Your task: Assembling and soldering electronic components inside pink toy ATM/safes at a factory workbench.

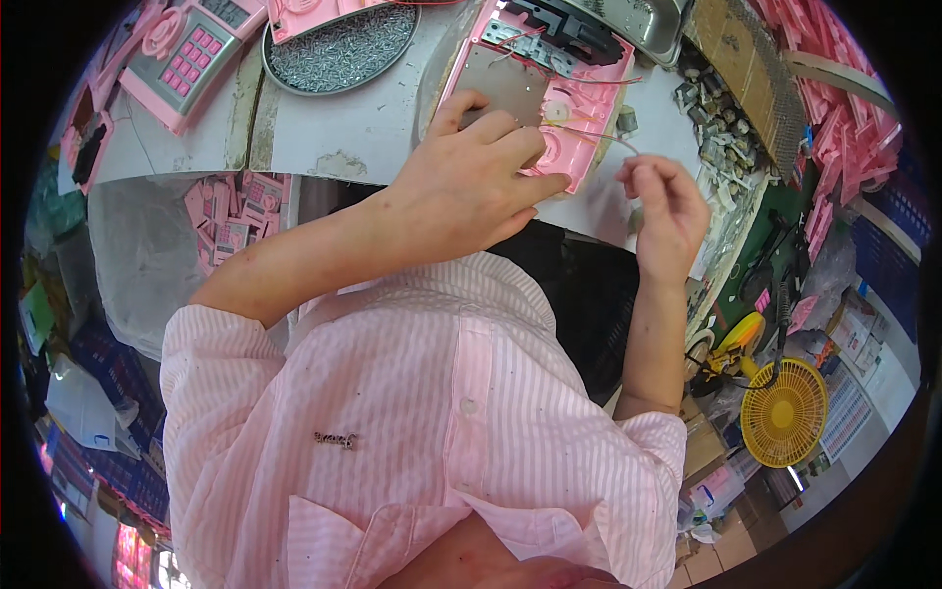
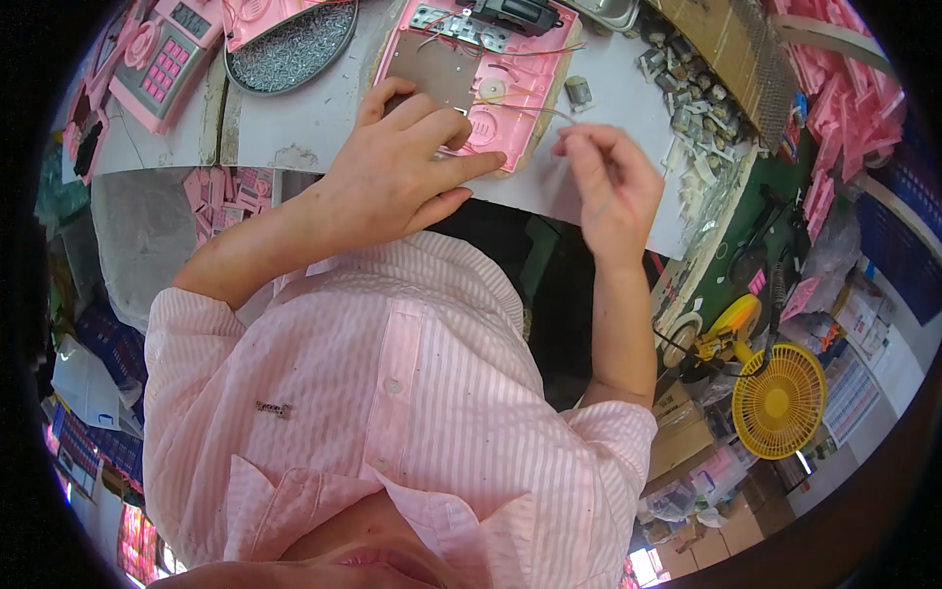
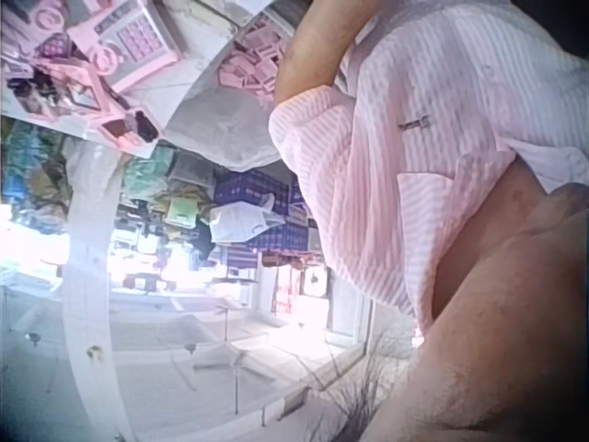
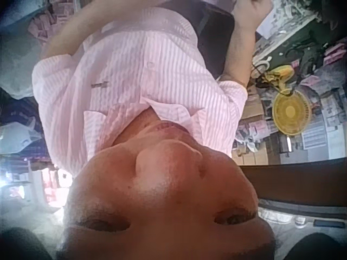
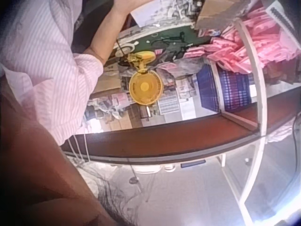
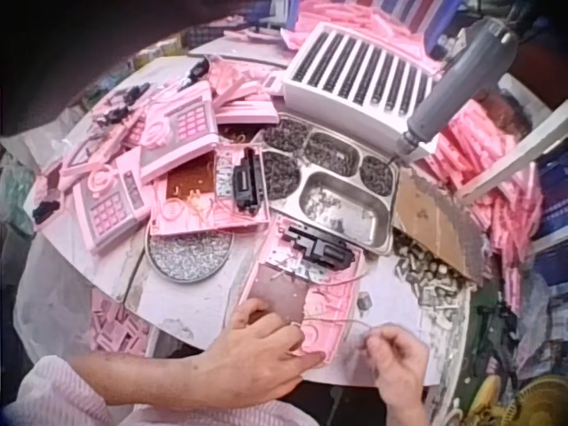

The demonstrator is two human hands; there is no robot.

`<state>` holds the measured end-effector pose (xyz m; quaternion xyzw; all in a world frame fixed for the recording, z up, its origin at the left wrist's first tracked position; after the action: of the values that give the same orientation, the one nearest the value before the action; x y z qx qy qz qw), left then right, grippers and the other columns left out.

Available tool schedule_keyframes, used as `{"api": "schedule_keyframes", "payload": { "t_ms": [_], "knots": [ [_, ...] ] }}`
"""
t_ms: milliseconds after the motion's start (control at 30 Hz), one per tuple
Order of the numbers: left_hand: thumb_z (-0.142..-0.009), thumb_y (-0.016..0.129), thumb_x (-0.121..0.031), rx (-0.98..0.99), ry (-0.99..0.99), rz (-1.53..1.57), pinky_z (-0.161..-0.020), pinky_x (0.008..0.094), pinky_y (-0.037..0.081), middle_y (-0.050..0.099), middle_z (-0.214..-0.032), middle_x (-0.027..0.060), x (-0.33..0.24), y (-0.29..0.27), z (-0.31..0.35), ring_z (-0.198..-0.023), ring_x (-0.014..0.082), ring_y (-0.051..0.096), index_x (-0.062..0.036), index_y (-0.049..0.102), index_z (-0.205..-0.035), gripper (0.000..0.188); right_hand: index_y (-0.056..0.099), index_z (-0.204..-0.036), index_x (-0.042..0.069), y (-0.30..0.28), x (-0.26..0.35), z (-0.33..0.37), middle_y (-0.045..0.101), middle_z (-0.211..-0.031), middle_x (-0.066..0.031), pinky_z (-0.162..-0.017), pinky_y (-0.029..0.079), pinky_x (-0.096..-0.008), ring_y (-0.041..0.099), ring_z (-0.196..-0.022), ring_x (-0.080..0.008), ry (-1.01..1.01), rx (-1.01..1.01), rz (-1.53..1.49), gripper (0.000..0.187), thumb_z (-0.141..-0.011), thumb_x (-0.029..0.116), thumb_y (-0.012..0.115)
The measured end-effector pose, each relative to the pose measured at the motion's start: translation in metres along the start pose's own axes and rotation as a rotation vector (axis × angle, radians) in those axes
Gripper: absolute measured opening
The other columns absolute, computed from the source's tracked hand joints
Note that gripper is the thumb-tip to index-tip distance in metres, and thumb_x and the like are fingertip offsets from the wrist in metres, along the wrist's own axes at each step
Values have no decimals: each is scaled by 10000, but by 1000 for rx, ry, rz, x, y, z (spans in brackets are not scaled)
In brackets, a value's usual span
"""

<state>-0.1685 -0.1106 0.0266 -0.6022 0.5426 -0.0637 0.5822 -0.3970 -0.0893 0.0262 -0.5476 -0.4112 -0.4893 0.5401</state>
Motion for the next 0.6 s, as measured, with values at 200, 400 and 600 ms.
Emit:
{"api": "schedule_keyframes", "payload": {
  "t_ms": [200, 400, 600],
  "knots": [
    [-769, 755, -238, -124, -38, -60, -960, 448, 348, 594, -955, 0, 20, -14, -30, -947, 205, 562, -180, 705, -1009, 252, 686, -987, -57, -10, 12, -26, 675, -812, -91, -634, 440, -241, 562, -688, -116, 84, 67, -314, 310, -1020, 230, 571],
    [-806, 727, -202, -33, -64, 14, -936, 441, 355, 634, -901, -6, 39, -2, -44, -959, 186, 583, -147, 714, -851, 72, 641, -827, -16, -31, -4, -23, 619, -736, -58, -589, 400, -251, 515, -644, -103, 190, -17, -262, 384, -1048, 270, 510],
    [-792, 722, -109, -158, 21, 53, -913, 415, 365, 633, -862, 13, 6, -18, -31, -857, 193, 599, -124, 712, -942, 152, 646, -775, 17, 6, 39, 35, 632, -758, -100, -635, 460, -323, 578, -674, -239, -332, 265, 190, 271, -960, 203, 576]
  ]
}}
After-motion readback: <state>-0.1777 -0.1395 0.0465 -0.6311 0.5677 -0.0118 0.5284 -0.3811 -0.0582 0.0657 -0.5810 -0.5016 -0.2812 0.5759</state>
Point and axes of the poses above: each hand's wrist, its own z-axis away from the middle knuckle, its own y-axis out of the palm, x = y × z, the point moved 3 cm from there along -z, towards the middle knuckle
